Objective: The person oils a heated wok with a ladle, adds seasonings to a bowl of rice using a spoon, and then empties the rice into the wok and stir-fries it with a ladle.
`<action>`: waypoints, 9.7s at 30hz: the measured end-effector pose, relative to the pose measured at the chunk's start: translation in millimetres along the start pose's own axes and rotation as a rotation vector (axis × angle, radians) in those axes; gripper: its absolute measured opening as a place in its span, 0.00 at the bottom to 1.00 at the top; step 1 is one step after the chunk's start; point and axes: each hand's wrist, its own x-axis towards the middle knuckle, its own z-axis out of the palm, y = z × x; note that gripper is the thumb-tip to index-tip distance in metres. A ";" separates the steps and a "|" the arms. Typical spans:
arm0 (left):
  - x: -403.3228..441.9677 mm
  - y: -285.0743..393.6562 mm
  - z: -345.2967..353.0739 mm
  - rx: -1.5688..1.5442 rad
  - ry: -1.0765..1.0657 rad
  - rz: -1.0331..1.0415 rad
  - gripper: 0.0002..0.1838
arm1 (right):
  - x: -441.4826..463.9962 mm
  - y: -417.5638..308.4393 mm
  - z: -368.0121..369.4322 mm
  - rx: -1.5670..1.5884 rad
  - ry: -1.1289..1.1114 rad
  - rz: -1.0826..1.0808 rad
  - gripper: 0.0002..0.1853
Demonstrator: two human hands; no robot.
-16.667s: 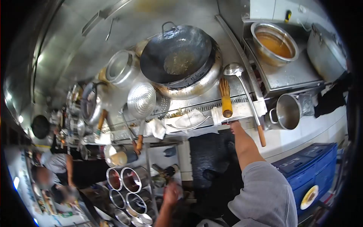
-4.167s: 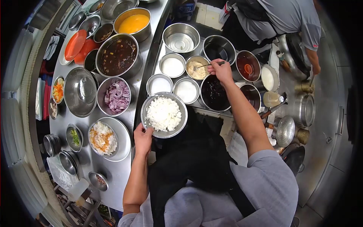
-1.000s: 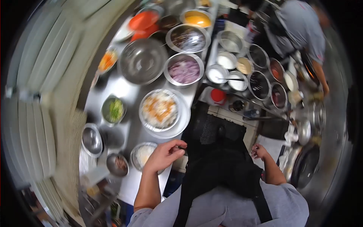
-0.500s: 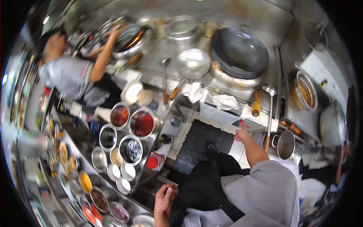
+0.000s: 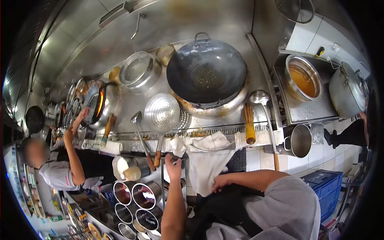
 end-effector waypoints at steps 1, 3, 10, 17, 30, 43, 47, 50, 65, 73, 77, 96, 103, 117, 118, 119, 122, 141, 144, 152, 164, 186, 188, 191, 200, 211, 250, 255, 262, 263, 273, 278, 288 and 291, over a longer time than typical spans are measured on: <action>21.2 -10.3 7.3 -0.006 -0.011 0.012 0.32 | -10.0 8.3 -2.7 -0.181 0.128 -0.008 0.14; 57.4 -25.4 23.7 0.221 0.007 -0.031 0.37 | -28.4 29.9 -13.9 -0.305 0.323 0.039 0.20; 81.4 -26.5 31.9 0.552 -0.063 0.170 0.40 | -59.4 174.3 -73.5 -1.059 0.779 -0.192 0.20; 112.9 49.7 -52.3 -0.305 -0.451 -0.105 0.24 | -176.8 151.6 25.4 0.093 1.251 0.044 0.24; 114.2 142.0 69.9 -0.777 -0.606 -0.536 0.22 | -241.6 86.8 -30.0 -0.360 1.014 -0.021 0.15; 120.9 220.7 158.9 -0.824 -0.662 -0.865 0.18 | -344.3 100.8 -16.4 -0.331 1.170 -0.026 0.18; 165.0 171.7 220.2 -0.872 -0.600 -0.745 0.12 | -356.7 109.2 -13.5 -0.310 1.165 0.030 0.19; 142.3 173.9 277.8 -1.026 -0.600 -0.715 0.13 | -365.4 91.5 -22.6 -0.316 1.149 0.030 0.19; 52.4 257.0 133.4 -0.903 -0.396 -0.794 0.13 | -361.2 9.8 -49.1 -0.513 1.150 -0.099 0.20; 175.8 186.3 121.8 -0.709 -0.554 -0.511 0.10 | -285.3 3.9 -45.7 -0.458 1.107 0.043 0.21; 197.6 153.4 153.4 -0.809 -0.668 -0.502 0.12 | -270.4 8.9 -15.5 -0.459 1.073 0.175 0.20; 75.5 248.5 215.9 -1.304 -0.652 -0.946 0.11 | -252.6 8.1 124.8 -0.185 1.220 0.202 0.18; 101.8 226.9 169.2 -1.043 -0.601 -0.767 0.13 | -274.2 78.5 114.3 -0.134 1.367 0.119 0.20; 4.0 338.0 162.7 -0.978 -0.324 -0.572 0.12 | -376.0 253.6 121.6 -0.347 1.109 0.121 0.23; -7.2 344.8 161.2 -0.965 -0.301 -0.555 0.12 | -381.7 267.5 111.9 -0.355 1.098 0.115 0.23; -16.7 350.0 160.4 -0.962 -0.290 -0.553 0.12 | -384.5 286.3 97.9 -0.354 1.070 0.144 0.24; -31.9 355.7 155.1 -0.916 -0.304 -0.495 0.13 | -409.0 289.1 81.7 -0.353 1.122 0.221 0.24; -170.8 458.4 295.1 -0.937 -0.246 -0.472 0.11 | -488.6 512.4 50.1 0.318 1.212 -0.069 0.19; -203.2 478.2 324.4 -0.845 -0.142 -0.396 0.10 | -519.5 563.2 57.2 0.409 1.254 -0.018 0.21; -219.2 495.3 367.9 -0.696 -0.035 -0.011 0.17 | -518.3 644.8 72.7 0.746 1.196 -0.142 0.13; -246.9 511.3 384.8 -0.266 0.271 0.277 0.24 | -457.8 624.0 15.5 0.602 1.082 0.037 0.12; -109.8 301.7 182.9 -1.066 -0.403 -0.676 0.12 | -390.2 360.9 8.2 0.559 1.121 -0.024 0.17; -67.8 265.4 164.5 -1.043 -0.396 -0.673 0.09 | -369.3 324.1 30.1 0.584 1.234 0.022 0.18; -14.6 219.4 148.5 -0.984 -0.474 -0.631 0.08 | -331.3 307.1 65.6 0.604 1.223 0.048 0.20; 104.0 204.3 156.0 -0.890 -0.544 -0.566 0.14 | -287.8 249.1 75.0 0.398 1.343 0.117 0.27; 97.5 68.7 38.9 -0.585 -0.445 -0.323 0.29 | -262.4 178.9 -2.1 0.186 1.746 0.024 0.28; -643.0 -95.7 26.8 -0.163 1.525 -1.206 0.11 | -135.1 -108.6 -24.0 -0.795 -0.058 -0.332 0.15; -726.3 -79.5 19.3 -0.626 2.270 -1.016 0.14 | -105.7 -120.2 122.9 -0.752 -0.193 -0.189 0.13; -752.9 -42.5 -54.7 -0.903 2.037 -0.688 0.13 | -56.9 -111.9 253.6 -0.648 -0.330 -0.011 0.11; -741.9 -42.7 -74.3 -0.890 2.031 -0.629 0.15 | -54.4 -113.4 270.4 -0.649 -0.360 0.027 0.11; -797.1 -221.5 -185.6 -0.343 1.962 -1.019 0.22 | -36.6 -120.2 346.4 -0.777 -0.501 0.207 0.12; -790.1 -191.8 -194.7 -0.528 1.927 -0.912 0.16 | -35.8 -116.3 340.4 -0.787 -0.478 0.201 0.12; -778.0 -131.4 -184.5 -0.681 1.600 -1.104 0.23 | -27.0 -119.3 336.6 -0.805 -0.417 0.183 0.12; -791.4 -141.5 -201.4 -0.648 1.640 -1.090 0.24 | -25.5 -118.3 340.5 -0.807 -0.445 0.194 0.12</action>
